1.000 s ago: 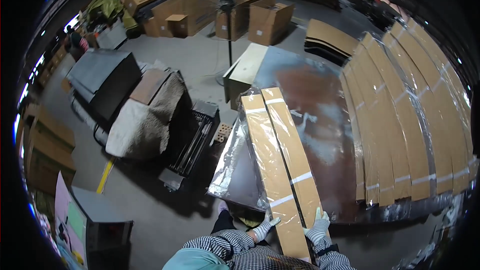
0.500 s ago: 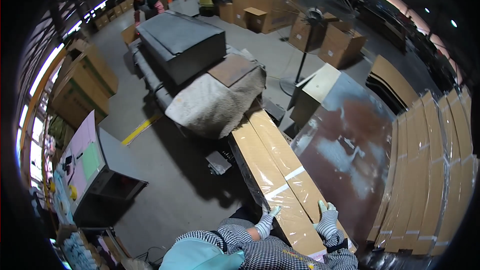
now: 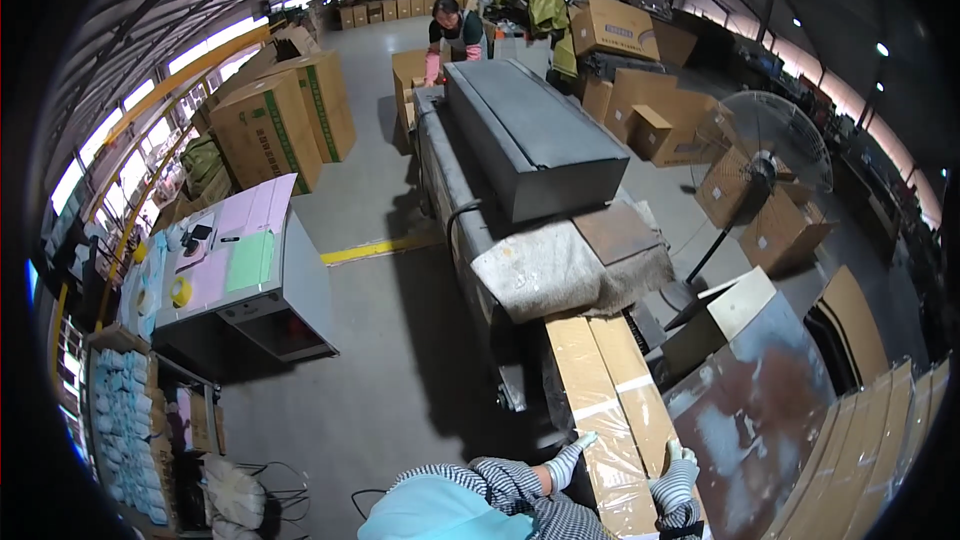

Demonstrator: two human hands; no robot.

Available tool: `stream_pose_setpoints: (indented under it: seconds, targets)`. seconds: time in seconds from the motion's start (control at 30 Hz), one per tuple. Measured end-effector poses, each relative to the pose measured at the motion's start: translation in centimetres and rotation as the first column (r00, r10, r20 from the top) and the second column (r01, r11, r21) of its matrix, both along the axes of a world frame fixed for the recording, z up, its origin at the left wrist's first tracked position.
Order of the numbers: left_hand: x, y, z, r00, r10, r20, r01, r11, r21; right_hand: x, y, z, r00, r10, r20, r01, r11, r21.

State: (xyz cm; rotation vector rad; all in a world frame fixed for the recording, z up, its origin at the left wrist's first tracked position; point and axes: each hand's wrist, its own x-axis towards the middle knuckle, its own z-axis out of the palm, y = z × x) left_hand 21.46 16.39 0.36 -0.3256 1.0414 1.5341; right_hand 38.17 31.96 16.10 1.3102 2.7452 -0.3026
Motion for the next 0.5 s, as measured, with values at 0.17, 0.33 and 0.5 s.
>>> stream_pose_setpoints:
  seconds: [0.17, 0.33, 0.5]
  targets:
    - [-2.6, 0.0, -1.0, 0.992, 0.02, 0.124, -0.024, 0.999, 0.037, -2.8, 0.2, 0.2, 1.0, -0.014, 0.001, 0.014, 0.999, -0.032]
    - [-4.2, 0.5, 0.7, 0.995, -0.098, -0.035, 0.102, 0.988, 0.115, -4.0, 1.0, 0.3, 1.0, -0.012, 0.019, 0.012, 1.0, -0.013]
    - [-4.8, 1.6, 0.3, 0.997, -0.067, -0.029, 0.07, 0.99, 0.12, -5.4, 0.8, 1.7, 0.998, -0.056, 0.007, 0.056, 0.998, -0.021]
